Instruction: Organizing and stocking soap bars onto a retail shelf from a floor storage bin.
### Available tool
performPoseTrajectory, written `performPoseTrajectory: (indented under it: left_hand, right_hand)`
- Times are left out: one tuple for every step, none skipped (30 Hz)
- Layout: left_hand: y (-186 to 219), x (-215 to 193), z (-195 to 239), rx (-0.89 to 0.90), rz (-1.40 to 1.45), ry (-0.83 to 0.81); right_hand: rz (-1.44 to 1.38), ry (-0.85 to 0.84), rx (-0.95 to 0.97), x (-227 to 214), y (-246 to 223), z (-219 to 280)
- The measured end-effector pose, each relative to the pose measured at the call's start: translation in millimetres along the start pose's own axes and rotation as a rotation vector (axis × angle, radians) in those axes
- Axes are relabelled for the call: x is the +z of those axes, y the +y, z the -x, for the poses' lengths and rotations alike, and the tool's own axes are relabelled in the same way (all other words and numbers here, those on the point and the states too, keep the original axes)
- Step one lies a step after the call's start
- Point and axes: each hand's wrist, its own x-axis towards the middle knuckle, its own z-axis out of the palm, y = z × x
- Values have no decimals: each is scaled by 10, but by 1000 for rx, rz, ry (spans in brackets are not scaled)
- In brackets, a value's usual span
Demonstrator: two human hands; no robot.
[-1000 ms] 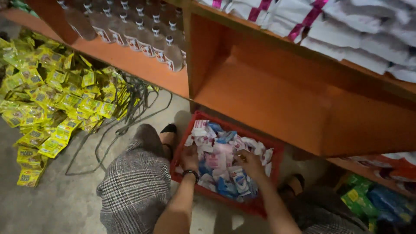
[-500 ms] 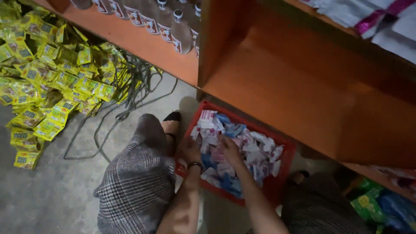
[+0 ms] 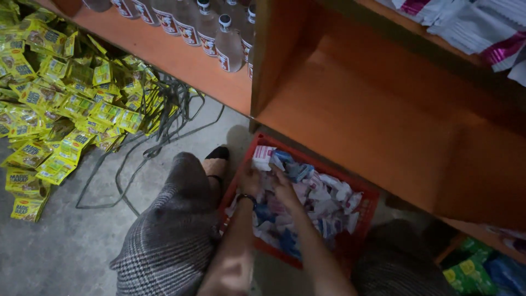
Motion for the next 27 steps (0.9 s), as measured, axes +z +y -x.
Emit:
performPoseTrajectory:
  left_hand:
    - [237,-94,58,-65,-65,-72]
    - [474,-191,120,-130,-131,-143]
    - [436,-193,106,-130,-131,-142]
    - [397,-198,95,-78,-199,-155]
    - [357,-201,90,-27,-266,-168]
    - [329,-186,84,-26,-266,-167]
    - [308,-172,73,-25,-152,-176]
    - [290,-159,68,-23,-37,-185]
    - [346,-172,89,-20,-38,-189]
    - [405,-185,116,-133,40,-193]
    - [475,-175,137,-244,120,-201]
    - [209,-111,69,-239,121,-207]
    - [-50,-42,-3,-105,-30,-174]
    - [-306,26,-73,30,-180,-139]
    - [-11,-39,26,36,-175,-142]
    - [283,-108,130,-137,-45,-117]
    - [580,-183,234,-309,83,-93]
    - [647,-215,297,-303,85,-100]
    - [720,-249,354,-414,138,-76]
    - [796,-288,415,-525,191,-53]
    - [948,-265,460,-513,195,-61]
    - [1101,-247,509,-520,234,-50]
    - [1253,-235,555,-526,273,-39]
    - [1675,-288,669,-513,277,-46]
    - [2089,-348,799,-473,357,-110]
    - [2498,-413,936,-433,437,-175]
    - [2586,-378,938,-425,441,-182]
  right_hand:
    - [-6,-9,-10,13,52,-33]
    - [-13,-18,-20,28,103,-61]
    - [-13,-18,-21,14,176,-91]
    - [71,-3,-53,1,250,-116]
    - [155,14,-85,-14,325,-136]
    - [155,13,-86,-36,256,-116]
    - [180,17,-44,-57,180,-99]
    - [205,21,-2,-80,103,-76]
    - [204,25,-3,-83,-150,10]
    - [183,5,94,-86,-405,102]
    - [163,-11,188,-111,-666,191]
    - [163,-4,186,-149,-699,246]
    - [147,4,208,-188,-740,299]
    - [130,12,229,-223,-783,357]
    - [134,18,225,-265,-549,335]
    - [169,-3,33,-310,-316,315]
    - [203,-23,-157,-354,-86,296]
    - [207,-15,-161,-312,-418,467]
    - [274,-26,-41,-266,-755,635]
    - [339,-36,79,-214,-1093,812]
    - [343,-26,70,-267,-1127,849]
    - [345,-41,26,-318,-1163,888]
    - [349,-57,-20,-363,-1198,923]
    - [352,-47,-30,-500,-1288,959]
    - [350,-3,-13,-634,-1377,1004]
    - [347,41,3,-767,-1465,1051]
    - [351,49,-4,-961,-1454,1060]
